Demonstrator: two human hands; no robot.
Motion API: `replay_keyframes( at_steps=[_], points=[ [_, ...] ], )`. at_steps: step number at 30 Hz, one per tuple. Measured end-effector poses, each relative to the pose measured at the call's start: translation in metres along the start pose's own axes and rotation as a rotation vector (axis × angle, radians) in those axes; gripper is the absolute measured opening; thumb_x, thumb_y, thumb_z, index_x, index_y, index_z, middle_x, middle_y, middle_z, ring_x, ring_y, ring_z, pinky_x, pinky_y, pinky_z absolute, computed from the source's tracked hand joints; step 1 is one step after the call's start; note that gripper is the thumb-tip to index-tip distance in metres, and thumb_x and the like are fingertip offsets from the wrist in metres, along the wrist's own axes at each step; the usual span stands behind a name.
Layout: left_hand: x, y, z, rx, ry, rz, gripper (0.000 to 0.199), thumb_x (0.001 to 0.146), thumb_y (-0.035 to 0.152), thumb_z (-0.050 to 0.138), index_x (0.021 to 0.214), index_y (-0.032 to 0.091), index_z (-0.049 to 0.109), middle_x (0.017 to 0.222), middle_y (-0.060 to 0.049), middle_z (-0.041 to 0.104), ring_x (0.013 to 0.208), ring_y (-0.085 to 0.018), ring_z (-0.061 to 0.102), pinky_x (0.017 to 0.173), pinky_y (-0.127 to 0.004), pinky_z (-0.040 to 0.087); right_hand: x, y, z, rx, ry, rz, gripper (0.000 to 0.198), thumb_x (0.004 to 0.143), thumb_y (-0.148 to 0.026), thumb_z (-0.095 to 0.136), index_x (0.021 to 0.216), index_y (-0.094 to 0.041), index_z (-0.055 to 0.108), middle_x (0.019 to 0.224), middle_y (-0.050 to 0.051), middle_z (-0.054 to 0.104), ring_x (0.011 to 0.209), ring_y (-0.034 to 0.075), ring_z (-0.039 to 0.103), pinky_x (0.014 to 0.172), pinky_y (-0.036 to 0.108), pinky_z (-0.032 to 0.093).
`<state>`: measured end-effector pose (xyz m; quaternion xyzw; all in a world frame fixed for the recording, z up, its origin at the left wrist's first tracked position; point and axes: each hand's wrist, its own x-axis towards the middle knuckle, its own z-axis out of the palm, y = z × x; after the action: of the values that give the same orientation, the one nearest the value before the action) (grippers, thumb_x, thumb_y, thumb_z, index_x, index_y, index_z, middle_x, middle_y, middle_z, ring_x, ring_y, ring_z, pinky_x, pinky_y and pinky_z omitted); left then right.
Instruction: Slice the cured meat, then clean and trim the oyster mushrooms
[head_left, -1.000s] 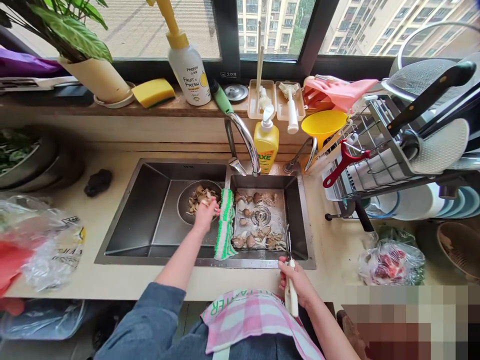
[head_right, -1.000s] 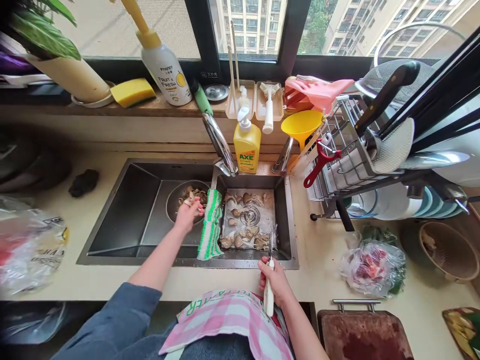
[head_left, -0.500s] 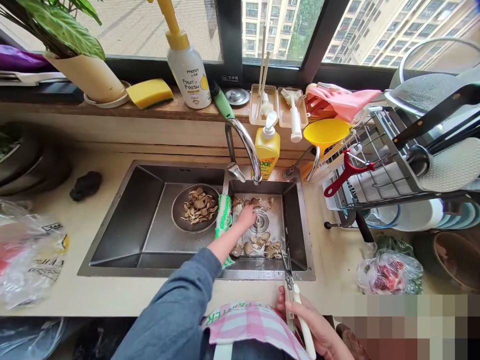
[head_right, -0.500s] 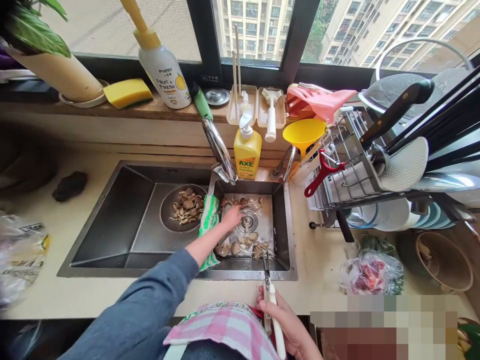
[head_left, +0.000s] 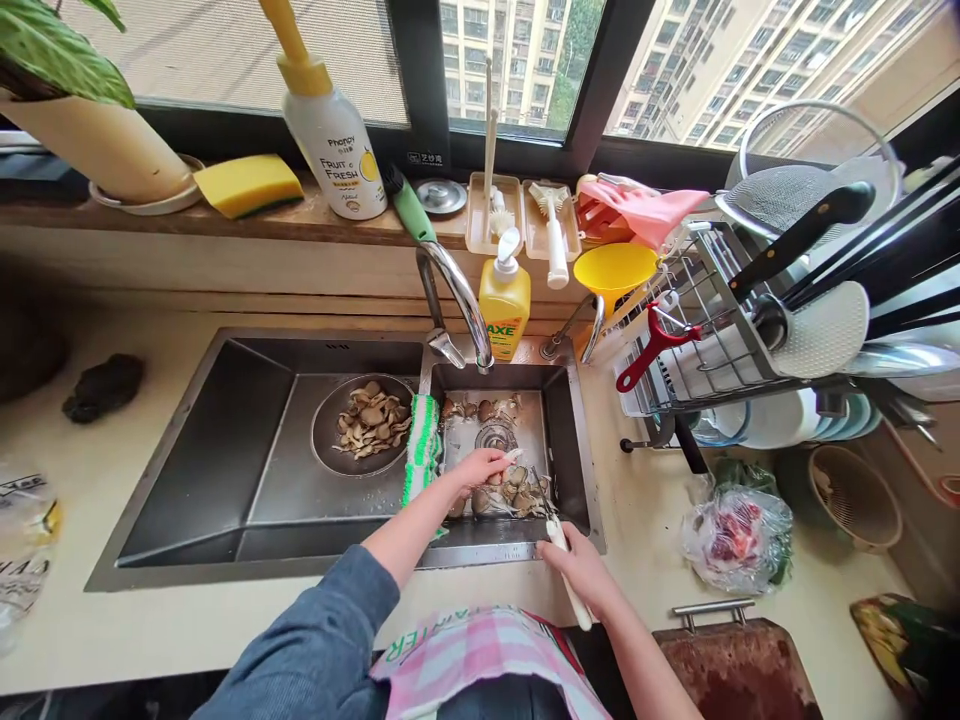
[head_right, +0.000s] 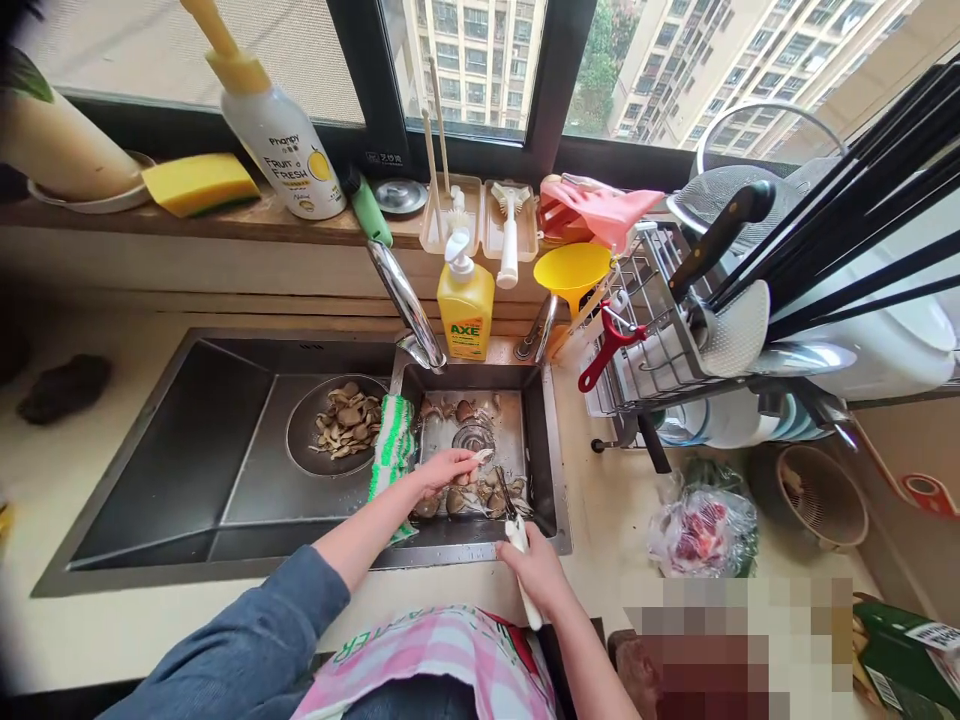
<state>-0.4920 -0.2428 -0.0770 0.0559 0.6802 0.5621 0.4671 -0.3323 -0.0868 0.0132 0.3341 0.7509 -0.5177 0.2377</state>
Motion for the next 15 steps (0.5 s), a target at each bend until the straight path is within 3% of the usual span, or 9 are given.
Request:
replay_keyframes(
  at_steps=[4,9,12,15],
  points=[
    [-0.029,0.015,0.009,-0.167,-0.200,0.001,0.043,0.066,0.052,0.063,0.079,0.012,0.065,0.049,0.004,0.052,0.043,-0.005,0.037,0.044,-0.018,0.026,0.009,-0.007,0.002,-0.133,-0.041,-0.060,0.021,0.064,-0.038,0.060,0.074,-0.019,0.057,0.071,0.001,0.061,0.069,0.018,0.053,0.061,0.026,0.036],
    [-0.037,0.013,0.021,-0.124,-0.278,-0.076,0.041,0.066,0.054,0.063,0.074,0.013,0.063,0.048,0.004,0.051,0.041,-0.005,0.037,0.043,-0.018,0.025,0.007,0.004,0.012,-0.092,-0.094,-0.041,0.029,0.070,-0.046,0.055,0.060,-0.021,0.045,0.050,-0.004,0.047,0.041,0.011,0.042,0.044,0.025,0.030],
    [-0.026,-0.001,0.022,-0.020,-0.268,-0.111,0.039,0.072,0.053,0.057,0.072,0.014,0.062,0.050,0.003,0.052,0.042,-0.006,0.040,0.044,-0.019,0.029,0.003,0.016,0.016,-0.034,-0.090,0.006,0.035,0.071,-0.050,0.053,0.057,-0.022,0.039,0.045,-0.005,0.043,0.035,0.009,0.038,0.040,0.024,0.027],
    [-0.001,-0.008,0.013,0.319,-0.056,-0.120,0.034,0.074,0.046,0.056,0.070,0.014,0.063,0.056,0.000,0.058,0.050,-0.011,0.051,0.049,-0.021,0.037,0.000,0.028,0.016,0.038,-0.092,0.049,0.036,0.070,-0.051,0.055,0.056,-0.022,0.038,0.046,-0.005,0.044,0.034,0.008,0.037,0.039,0.024,0.025]
  ],
)
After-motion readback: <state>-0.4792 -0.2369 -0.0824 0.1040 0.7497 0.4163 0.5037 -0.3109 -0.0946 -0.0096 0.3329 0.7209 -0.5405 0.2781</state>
